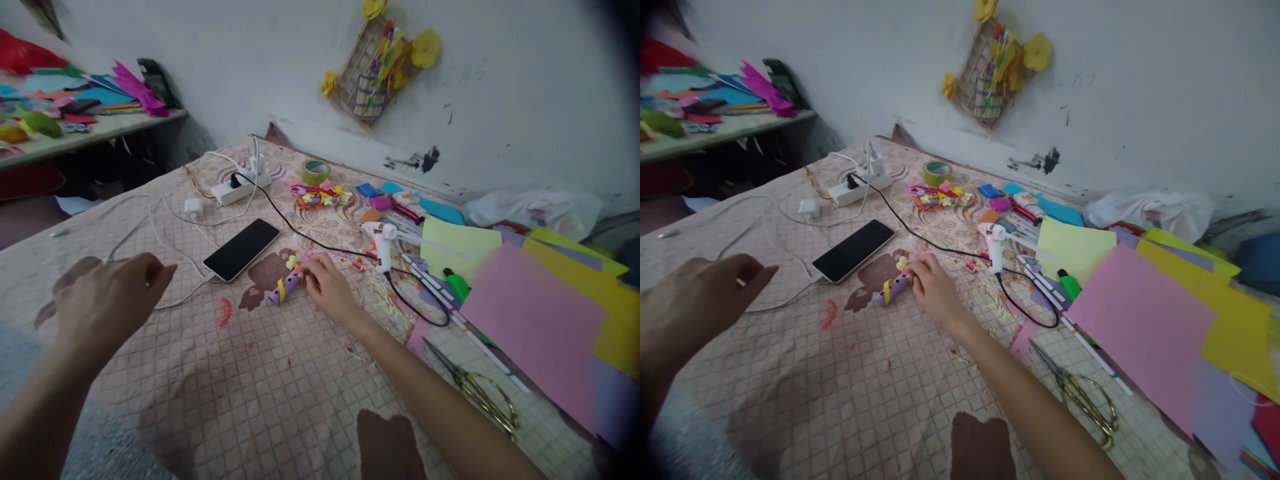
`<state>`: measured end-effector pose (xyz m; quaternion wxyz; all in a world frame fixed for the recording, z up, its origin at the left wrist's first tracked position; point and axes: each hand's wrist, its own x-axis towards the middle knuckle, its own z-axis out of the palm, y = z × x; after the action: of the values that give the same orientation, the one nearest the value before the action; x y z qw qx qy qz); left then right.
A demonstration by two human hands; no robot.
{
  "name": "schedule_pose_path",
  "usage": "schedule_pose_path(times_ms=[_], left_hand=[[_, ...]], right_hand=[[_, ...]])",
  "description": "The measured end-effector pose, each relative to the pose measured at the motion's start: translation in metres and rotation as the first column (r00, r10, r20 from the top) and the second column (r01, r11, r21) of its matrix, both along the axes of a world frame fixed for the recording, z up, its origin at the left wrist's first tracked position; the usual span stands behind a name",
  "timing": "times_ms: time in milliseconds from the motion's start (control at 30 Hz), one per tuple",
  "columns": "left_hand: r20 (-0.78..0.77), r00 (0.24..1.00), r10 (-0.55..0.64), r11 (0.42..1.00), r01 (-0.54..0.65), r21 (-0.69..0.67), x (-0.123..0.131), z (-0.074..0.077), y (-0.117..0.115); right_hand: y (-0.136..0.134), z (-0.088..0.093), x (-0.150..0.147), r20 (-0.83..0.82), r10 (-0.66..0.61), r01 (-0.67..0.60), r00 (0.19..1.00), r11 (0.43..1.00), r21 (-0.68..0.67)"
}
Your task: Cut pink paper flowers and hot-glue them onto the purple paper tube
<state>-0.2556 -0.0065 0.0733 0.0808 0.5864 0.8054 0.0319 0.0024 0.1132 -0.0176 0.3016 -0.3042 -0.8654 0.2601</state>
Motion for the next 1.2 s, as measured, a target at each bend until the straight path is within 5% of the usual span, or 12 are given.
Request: schedule_pose_path(times_ms=[333,500,667,800,967,1067,1200], left_hand=[[-0.044,0.966,0.253,0.962,-0.247,0.113,0.034,-0.018,-0.024],[0.030,0.994,-0.108,0.917,0.088,0.389,0.069,-0.045,-0.028],[0.126,0.818,-0.561,0.795,0.490,0.357,0.136,-0.056,-0.027],[0.190,0.780,-0.596,0.785,0.518,0.340,0.171,-0.056,-0.018],[0.246,0.786,-0.567,0.803,0.463,0.375,0.177,-0.059,-0.011],[0.287,0.645,-0.708,0.702,0.599,0.386,0.191,-0.058,-0.016],[0.309,0.417,-0.855,0.519,0.698,0.493,0.223,-0.056,-0.021]], right_hand=[[-0.001,0.012,0.014,-0.112,-0.082,0.086,0.990,0.996,0.029],[-0.030,0.031,0.047,-0.189,-0.155,0.146,0.970,0.987,-0.064],[-0.071,0.038,0.081,-0.178,-0.167,0.132,0.970,0.973,-0.189],[-0.093,0.036,0.096,-0.112,-0.122,0.091,0.986,0.965,-0.247],[-0.111,0.025,0.104,-0.081,-0.117,0.094,0.990,0.964,-0.250],[-0.120,0.021,0.106,-0.179,-0.160,0.108,0.971,0.957,-0.268],[-0.128,0.030,0.112,-0.297,-0.098,-0.025,0.950,0.922,-0.386]])
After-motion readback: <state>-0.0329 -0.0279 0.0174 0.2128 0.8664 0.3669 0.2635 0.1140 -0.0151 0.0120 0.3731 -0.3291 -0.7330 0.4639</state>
